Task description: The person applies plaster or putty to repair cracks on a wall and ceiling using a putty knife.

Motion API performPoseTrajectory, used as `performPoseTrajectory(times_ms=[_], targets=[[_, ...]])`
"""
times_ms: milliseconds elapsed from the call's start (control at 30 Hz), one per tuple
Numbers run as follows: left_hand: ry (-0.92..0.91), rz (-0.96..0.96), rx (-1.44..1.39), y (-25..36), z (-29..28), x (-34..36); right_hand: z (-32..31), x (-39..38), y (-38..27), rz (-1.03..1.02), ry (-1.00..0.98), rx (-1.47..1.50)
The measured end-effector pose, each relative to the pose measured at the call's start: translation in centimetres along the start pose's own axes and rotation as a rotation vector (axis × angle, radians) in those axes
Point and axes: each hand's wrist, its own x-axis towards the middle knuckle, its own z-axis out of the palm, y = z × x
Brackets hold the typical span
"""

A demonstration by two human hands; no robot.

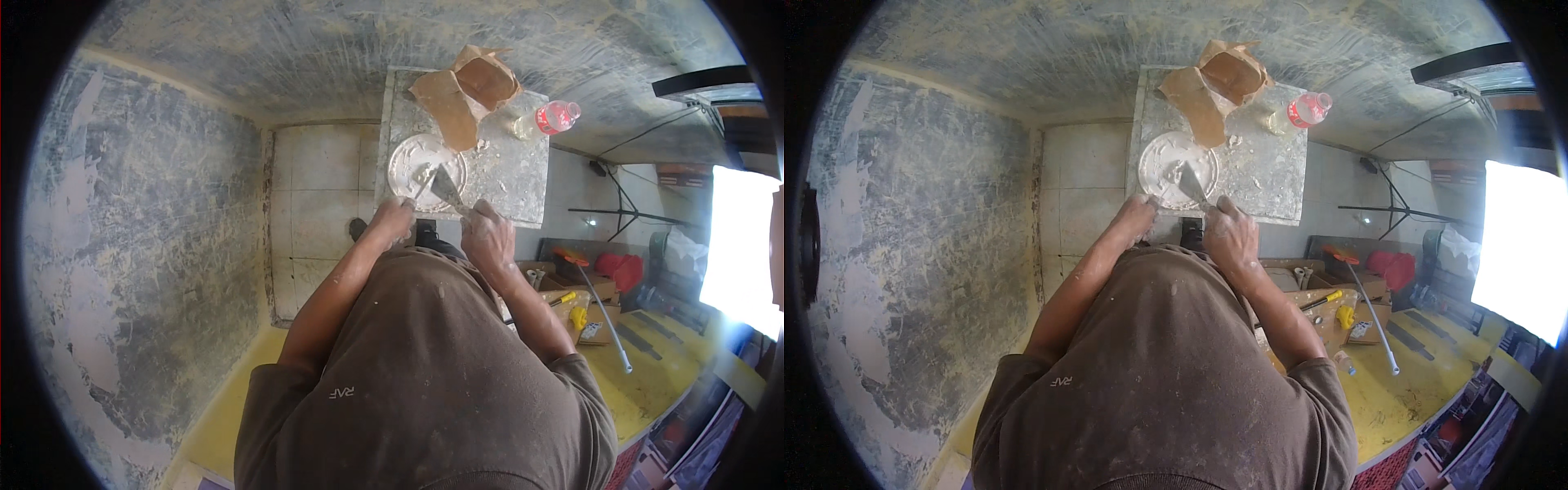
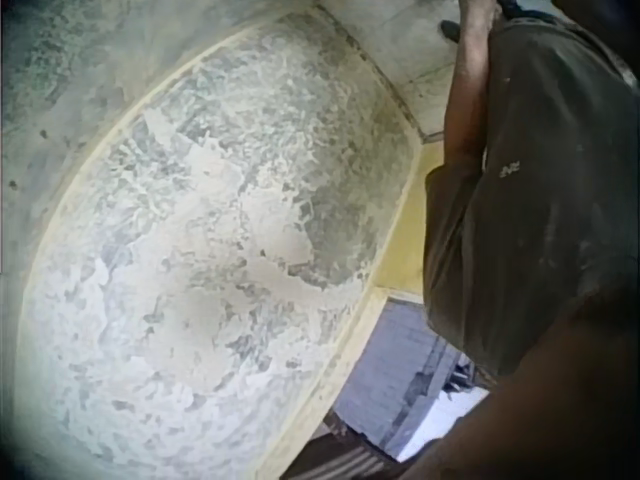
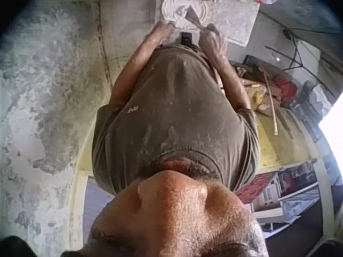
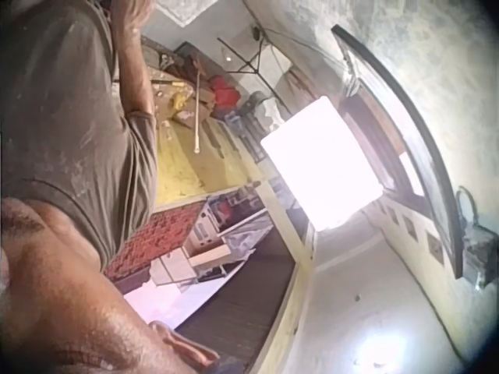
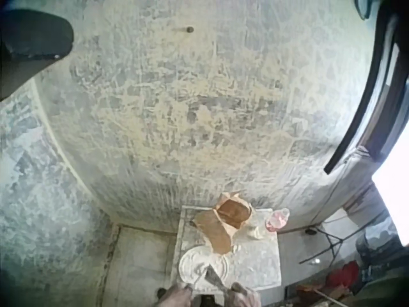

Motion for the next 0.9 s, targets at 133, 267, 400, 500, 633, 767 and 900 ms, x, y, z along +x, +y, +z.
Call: performPoseTrajectory(times_ms=[133,267,400,500,633,767,900], targets=[[0.02,-0.08,0.013,-1.2,0.1,0.7,-1.5,0.1,0.3,0.059,-0.038,-0.035],[-0.001,-0.131,-0.009,-1.9,-0.2,0.4,-3.4,1.5,1.0,0.238,-0.057,0.011],[0.014,-0.092,-0.136,-0.9,-0.2,-0.2,-2.0,1.4,2.6,0.305,-0.036,0.242],[-0.094,-0.163,-0.323,-0.7,-0.5,0.0,-0.5,0.2,2.5,0.276,-0.07,0.352],[-0.134,-0.139,-0.301,-0.6,-0.6,-0.4,1.5,-1.1,1.8,0.344,-0.195,0.436],[-0.077,-0.172,-0.497,-2.4,-1.6,0.1,1.9,2.4,3.1,0.421,-0.198,0.554],[-0.034,-0.091,-0.186,-2.6,-1.8,0.0,-1.5,3.0,4.0,0.413,-0.239,0.533]])
